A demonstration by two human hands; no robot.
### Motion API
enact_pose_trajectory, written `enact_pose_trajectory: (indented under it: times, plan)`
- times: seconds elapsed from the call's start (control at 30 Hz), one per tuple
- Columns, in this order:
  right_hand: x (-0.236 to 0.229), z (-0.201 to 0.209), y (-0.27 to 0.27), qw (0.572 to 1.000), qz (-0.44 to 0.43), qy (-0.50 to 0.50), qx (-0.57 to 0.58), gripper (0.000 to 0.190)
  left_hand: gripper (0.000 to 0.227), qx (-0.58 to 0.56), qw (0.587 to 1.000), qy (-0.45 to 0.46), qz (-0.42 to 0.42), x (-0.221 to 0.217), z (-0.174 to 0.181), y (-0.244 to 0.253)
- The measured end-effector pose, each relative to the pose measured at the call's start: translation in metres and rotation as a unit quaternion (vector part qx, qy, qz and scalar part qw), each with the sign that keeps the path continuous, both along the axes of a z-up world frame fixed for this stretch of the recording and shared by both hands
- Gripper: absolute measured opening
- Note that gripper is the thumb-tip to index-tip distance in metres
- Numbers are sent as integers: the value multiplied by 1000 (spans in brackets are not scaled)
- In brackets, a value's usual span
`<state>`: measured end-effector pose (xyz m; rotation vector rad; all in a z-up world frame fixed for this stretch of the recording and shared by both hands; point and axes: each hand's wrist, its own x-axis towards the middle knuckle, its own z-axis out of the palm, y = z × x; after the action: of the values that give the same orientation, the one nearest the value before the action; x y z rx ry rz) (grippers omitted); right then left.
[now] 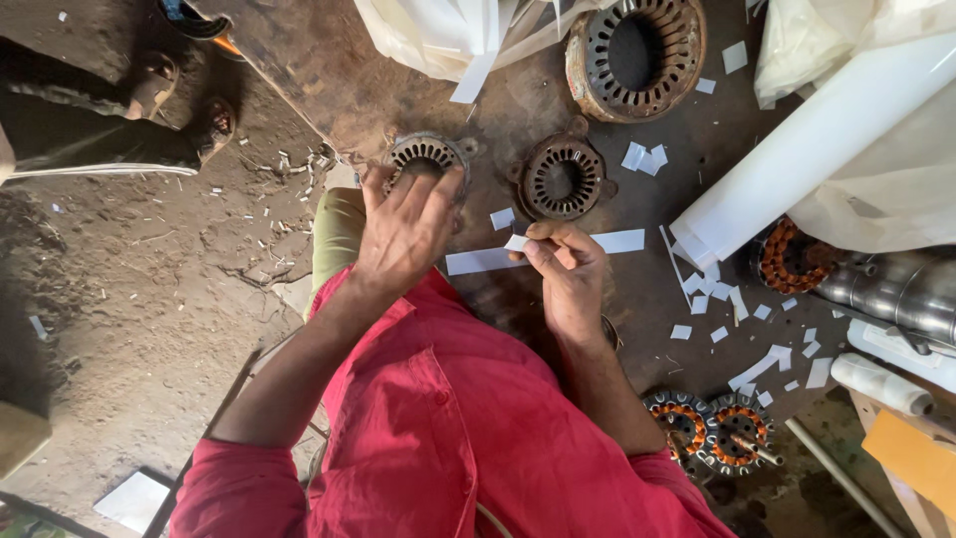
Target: The person cuts a white strip of insulation tape into small pieces using scissors and places them into the slots of a stator component. The person repeats this process with multiple stator parts on a cluttered workbench.
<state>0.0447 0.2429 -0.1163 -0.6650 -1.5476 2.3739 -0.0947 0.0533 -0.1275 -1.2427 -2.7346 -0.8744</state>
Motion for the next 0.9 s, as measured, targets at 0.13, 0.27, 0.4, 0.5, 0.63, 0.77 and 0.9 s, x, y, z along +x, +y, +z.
enact_pose_trajectory:
  times: [0.13,0.27,0.4,0.5,0.63,0.77,0.9]
  plan:
    - [0,2,-1,999,15,6,43,11,40,198,907,-359,95,2,19,-7]
    - [-8,0,-6,990,64,-8,124,16,40,421,654,-616,126,-6,25,-12]
    - [-18,-10,-20,967,109,-17,230,18,43,475,629,-605,111,-5,15,-21]
    - [-30,-16,-29,950,123,1,287,16,44,472,648,-587,114,-6,7,-26]
    - [-46,-19,-39,952,124,8,279,11,45,449,705,-538,111,-4,1,-25]
    - [-56,-18,-39,950,139,0,281,8,46,442,729,-512,105,-3,-1,-23]
    - [-59,-20,-36,942,165,27,291,7,44,471,702,-526,95,-2,-4,-21]
